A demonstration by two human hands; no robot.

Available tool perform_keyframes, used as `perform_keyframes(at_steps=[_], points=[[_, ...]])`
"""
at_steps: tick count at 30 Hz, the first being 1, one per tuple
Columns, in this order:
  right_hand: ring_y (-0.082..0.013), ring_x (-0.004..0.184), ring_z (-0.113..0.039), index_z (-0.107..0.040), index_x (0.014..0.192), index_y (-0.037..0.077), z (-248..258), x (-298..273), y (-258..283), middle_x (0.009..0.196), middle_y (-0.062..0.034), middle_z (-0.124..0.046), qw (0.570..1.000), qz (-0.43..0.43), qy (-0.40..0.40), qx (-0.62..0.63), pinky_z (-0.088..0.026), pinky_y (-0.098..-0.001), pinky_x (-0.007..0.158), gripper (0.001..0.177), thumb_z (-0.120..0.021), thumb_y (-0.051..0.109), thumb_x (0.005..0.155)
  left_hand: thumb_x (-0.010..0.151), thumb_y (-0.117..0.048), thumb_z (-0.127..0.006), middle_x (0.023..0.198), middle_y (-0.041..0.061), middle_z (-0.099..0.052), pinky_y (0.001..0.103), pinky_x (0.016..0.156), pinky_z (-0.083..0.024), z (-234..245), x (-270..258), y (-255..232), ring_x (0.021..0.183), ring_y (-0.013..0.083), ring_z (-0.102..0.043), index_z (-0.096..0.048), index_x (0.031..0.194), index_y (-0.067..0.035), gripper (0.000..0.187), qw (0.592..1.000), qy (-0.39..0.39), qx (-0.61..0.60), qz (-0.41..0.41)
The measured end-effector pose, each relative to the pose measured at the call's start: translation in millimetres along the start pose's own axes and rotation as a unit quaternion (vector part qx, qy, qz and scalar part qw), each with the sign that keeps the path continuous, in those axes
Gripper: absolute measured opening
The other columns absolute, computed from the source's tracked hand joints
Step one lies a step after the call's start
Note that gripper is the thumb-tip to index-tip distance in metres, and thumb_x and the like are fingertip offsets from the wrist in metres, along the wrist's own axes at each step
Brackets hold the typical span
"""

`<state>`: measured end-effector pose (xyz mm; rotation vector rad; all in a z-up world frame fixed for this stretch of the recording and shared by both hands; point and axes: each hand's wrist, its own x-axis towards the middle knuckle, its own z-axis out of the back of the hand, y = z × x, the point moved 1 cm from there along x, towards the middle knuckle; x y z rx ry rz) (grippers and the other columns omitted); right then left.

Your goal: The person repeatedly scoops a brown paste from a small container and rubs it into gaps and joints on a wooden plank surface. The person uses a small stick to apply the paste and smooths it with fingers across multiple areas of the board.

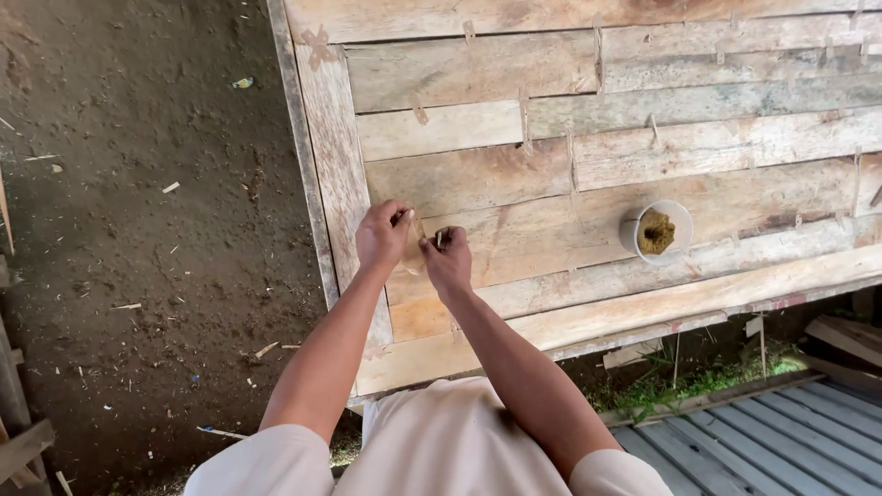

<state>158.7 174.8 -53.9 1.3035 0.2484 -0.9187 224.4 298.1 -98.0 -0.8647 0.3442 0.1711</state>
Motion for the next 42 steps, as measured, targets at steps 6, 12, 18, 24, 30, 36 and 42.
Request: perform_keyframes(at_steps=[6,12,18,24,30,36,42], points=[[-0.0149,0.07,-0.064,-0.052,0.1,0.014,10,6,-8,0.078,0.0,-0.064,0.999,0.004,-0.038,-0.031,-0.049,-0.0308,0.069,0.029,-0.077,0.021,0.088,0.093,-0.044,-0.072,0.093,-0.002,-0.062,0.045,0.083,-0.059,-12,-21,-26,0.095,0.0282,-0.071,-0.07,0.092,-0.033,0.012,0.997,-0.056,0.041,0.036],[-0.0152,0.069,-0.062,-0.05,0.103,0.014,20,0,3,0.076,-0.0002,-0.059,0.998,0.019,-0.056,-0.006,-0.049,-0.0318,0.07,0.027,-0.073,0.016,0.088,0.086,-0.046,-0.077,0.088,-0.009,-0.061,0.045,0.087,-0.054,-60,-16,-28,0.097,0.0227,-0.068,-0.07,0.087,-0.035,0.013,0.991,-0.098,0.054,0.071],[-0.0167,0.055,-0.061,-0.052,0.103,0.01,23,25,-27,0.07,-0.0052,-0.061,0.996,0.03,-0.078,0.037,-0.052,-0.0273,0.054,0.031,-0.077,0.013,0.086,0.093,-0.043,-0.071,0.09,-0.011,-0.062,0.049,0.09,-0.051,-56,-12,-39,0.102,0.0211,-0.066,-0.068,0.087,-0.034,0.011,0.989,-0.08,0.062,0.103],[-0.0159,0.05,-0.063,-0.052,0.104,0.008,34,27,-18,0.072,-0.007,-0.066,0.995,0.008,-0.097,0.031,-0.053,-0.0259,0.048,0.037,-0.082,0.015,0.083,0.089,-0.045,-0.074,0.09,-0.011,-0.061,0.05,0.09,-0.05,-75,-8,-29,0.103,0.0208,-0.065,-0.066,0.086,-0.034,0.014,0.984,-0.122,0.082,0.096],[-0.0199,0.051,-0.066,-0.056,0.104,0.006,34,32,-8,0.074,-0.0108,-0.068,0.994,-0.028,-0.109,0.0,-0.057,-0.0288,0.049,0.039,-0.084,0.015,0.079,0.085,-0.043,-0.077,0.088,-0.012,-0.06,0.05,0.089,-0.049,-72,-16,-46,0.1,0.0199,-0.064,-0.062,0.085,-0.035,0.017,0.974,-0.182,0.097,0.092],[-0.0229,0.062,-0.073,-0.059,0.103,0.011,33,40,-4,0.076,-0.0082,-0.073,0.986,-0.064,-0.123,-0.096,-0.062,-0.0355,0.059,0.039,-0.083,0.021,0.074,0.08,-0.04,-0.079,0.085,-0.012,-0.062,0.048,0.084,-0.052,-73,-14,-53,0.097,0.0204,-0.065,-0.06,0.081,-0.033,0.02,0.963,-0.215,0.074,0.142],[-0.0306,0.075,-0.076,-0.059,0.109,0.009,36,32,16,0.085,-0.0148,-0.073,0.983,-0.081,-0.105,-0.128,-0.062,-0.0421,0.076,0.045,-0.081,0.02,0.071,0.081,-0.038,-0.075,0.08,-0.015,-0.067,0.045,0.075,-0.053,-85,-1,-27,0.087,0.0202,-0.07,-0.062,0.084,-0.036,0.014,0.962,-0.243,0.043,0.119]])
